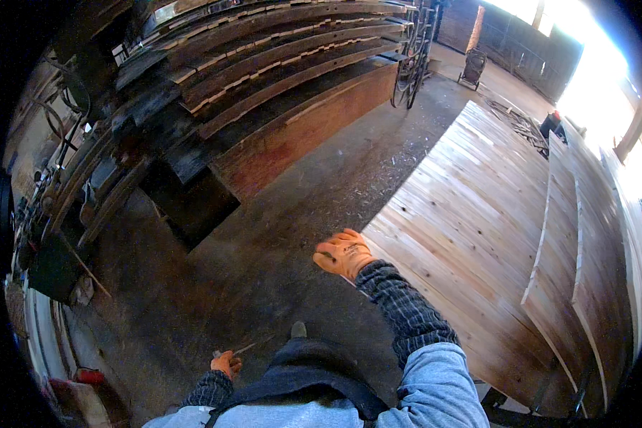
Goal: The person unloads wood boards from a large industrial press, wipes down the press surfaces with a metal rod and cloth, and then feeds stacks of curved wood trim into a roller machine after interacting with a control panel.
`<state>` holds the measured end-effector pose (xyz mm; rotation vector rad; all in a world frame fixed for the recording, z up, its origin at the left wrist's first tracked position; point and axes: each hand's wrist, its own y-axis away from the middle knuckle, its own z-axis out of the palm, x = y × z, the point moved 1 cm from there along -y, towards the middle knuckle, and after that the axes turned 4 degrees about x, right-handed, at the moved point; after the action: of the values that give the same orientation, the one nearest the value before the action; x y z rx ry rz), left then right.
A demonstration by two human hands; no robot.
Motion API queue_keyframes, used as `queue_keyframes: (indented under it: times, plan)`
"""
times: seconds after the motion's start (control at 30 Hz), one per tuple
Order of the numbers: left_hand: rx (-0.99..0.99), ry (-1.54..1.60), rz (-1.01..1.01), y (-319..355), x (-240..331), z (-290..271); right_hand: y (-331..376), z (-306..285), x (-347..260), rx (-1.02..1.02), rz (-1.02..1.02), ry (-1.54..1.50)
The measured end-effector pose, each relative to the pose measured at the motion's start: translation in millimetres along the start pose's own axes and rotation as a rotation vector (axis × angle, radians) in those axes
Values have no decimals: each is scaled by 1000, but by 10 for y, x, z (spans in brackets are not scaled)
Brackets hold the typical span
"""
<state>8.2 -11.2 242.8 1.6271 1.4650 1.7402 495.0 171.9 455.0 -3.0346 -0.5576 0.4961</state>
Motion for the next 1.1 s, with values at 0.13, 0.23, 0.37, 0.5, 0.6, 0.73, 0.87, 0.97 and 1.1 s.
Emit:
queue_keyframes:
  times: [0.13, 0.23, 0.37, 0.5, 0.6, 0.73, 0.87, 0.97, 1.1]
  plan:
    - [39, 3, -79, 83, 49, -98, 430, -189, 57, -236, 96, -50]
    - [11, 12, -60, -104, -150, -104, 907, -253, 65, -63, -65, 61]
    - [-152, 128, -101, -170, -171, -161, 1470, -270, 140, -4, -82, 94]
    - [-179, 66, -58, -103, -183, -39, 1933, -349, 98, 60, 106, 26]
    - [-103, -23, 4, -66, -167, 44, 2314, -352, 121, 110, 150, 39]
    - [-78, 0, 10, -8, -203, 149, 2906, -270, 294, 188, 108, 85]
    - [-95, 25, 0, -77, -366, 146, 3299, -362, 270, 156, 160, 159]
    - [-75, 40, -3, -150, -485, 93, 3559, -411, 258, 116, 184, 162]
    - [-15, -42, 54, 158, -286, 290, 3917, -399, 351, 74, 249, 188]
